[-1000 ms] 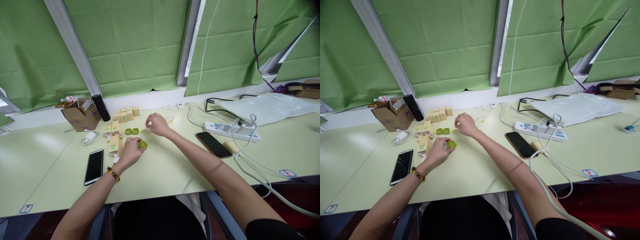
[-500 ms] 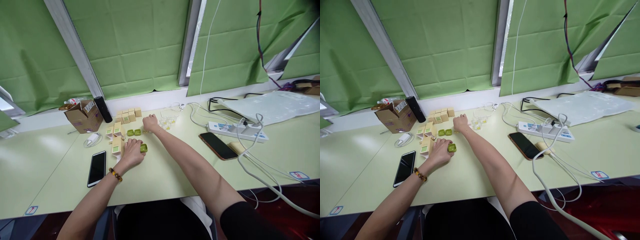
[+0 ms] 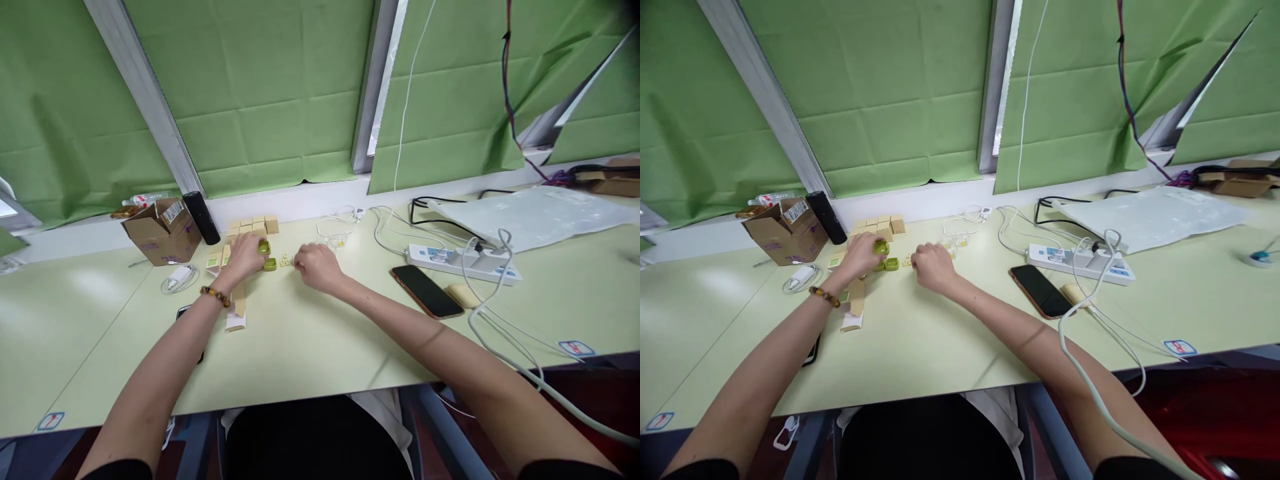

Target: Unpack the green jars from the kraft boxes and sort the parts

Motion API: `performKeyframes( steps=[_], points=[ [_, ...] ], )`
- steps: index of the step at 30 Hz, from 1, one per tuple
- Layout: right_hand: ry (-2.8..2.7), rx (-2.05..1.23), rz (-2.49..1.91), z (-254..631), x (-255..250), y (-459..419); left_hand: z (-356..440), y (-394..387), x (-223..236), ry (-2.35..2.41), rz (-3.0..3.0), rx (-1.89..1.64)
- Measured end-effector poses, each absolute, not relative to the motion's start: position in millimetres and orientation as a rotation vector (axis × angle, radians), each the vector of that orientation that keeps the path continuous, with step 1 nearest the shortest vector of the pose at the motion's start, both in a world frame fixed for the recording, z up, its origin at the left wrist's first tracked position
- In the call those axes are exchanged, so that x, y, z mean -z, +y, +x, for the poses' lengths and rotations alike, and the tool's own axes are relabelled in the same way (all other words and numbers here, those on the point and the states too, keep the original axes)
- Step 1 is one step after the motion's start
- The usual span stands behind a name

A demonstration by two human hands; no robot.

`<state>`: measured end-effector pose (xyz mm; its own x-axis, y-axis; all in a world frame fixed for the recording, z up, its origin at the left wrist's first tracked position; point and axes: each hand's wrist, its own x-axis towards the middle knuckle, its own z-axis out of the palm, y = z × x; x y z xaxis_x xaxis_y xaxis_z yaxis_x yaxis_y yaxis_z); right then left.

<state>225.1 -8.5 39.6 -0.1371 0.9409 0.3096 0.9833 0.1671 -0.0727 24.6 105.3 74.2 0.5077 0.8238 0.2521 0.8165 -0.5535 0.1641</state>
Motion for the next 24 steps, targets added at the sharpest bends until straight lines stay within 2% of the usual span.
performKeyframes(
  steps=[4, 8, 15, 24],
  points=[
    [-2.355, 0.048, -1.725, 205, -8, -68, 43, 155, -71, 1.548, 2.631, -0.335],
    [-2.429, -0.076, -1.642, 188, 14, -92, 57, 181, -52, 1.551, 2.620, -0.213],
    [-2.412, -0.129, -1.595, 190, 17, -85, 68, 200, -34, 1.527, 2.617, -0.052],
    [-2.407, -0.153, -1.588, 191, 19, -85, 66, 204, -31, 1.470, 2.594, -0.010]
  ],
)
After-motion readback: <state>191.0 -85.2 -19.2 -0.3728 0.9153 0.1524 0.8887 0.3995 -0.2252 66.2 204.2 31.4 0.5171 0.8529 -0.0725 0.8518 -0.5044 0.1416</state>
